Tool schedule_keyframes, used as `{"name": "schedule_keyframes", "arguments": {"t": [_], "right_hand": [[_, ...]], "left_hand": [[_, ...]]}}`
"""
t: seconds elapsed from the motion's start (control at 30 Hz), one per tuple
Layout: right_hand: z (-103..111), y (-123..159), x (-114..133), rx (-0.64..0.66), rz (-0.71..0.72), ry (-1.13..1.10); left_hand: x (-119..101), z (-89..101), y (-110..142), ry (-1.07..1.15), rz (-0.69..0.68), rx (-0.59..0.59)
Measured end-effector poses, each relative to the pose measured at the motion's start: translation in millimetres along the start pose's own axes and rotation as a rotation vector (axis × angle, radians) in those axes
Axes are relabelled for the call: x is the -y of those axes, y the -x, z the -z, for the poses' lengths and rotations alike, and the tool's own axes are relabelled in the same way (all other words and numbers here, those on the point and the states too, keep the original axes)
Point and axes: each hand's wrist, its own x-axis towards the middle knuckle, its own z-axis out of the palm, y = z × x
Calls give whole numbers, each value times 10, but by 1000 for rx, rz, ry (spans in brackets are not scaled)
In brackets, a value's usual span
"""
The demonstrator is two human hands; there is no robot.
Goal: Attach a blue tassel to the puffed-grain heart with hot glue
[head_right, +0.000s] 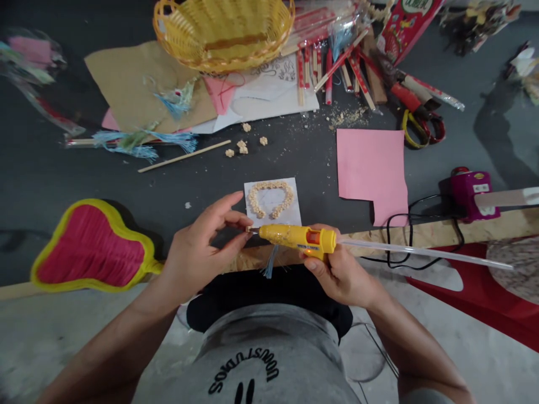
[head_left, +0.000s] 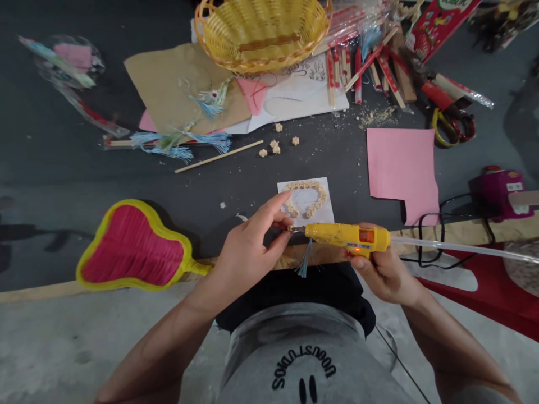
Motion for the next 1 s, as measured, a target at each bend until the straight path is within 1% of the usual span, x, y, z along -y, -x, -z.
{"name": "schedule_keyframes", "arguments": {"t": [0.17, 0.37, 0.5, 0.63, 0.77, 0.83, 1.0], "right_hand": [[-16, 23, -2, -23, -11, -20], [-17, 38, -20, -36, -25, 11], [-22, 54, -31, -47, -71, -37], [-10, 48, -32, -30, -100, -22], [-4, 30, -16, -32, -76, -36], [-5, 26, -4, -38, -90, -54], [-8, 37, 1, -50, -116, -75]], "left_hand": [[6, -6, 11, 21, 11, -3], [39, -15, 17, 57, 15, -26], [74, -23, 13, 102, 18, -33], [77, -27, 10, 144, 36, -44], [57, -26, 8, 164, 64, -53], [46, -26, 5, 187, 89, -54], [13, -36, -9, 343, 167, -55]]}}
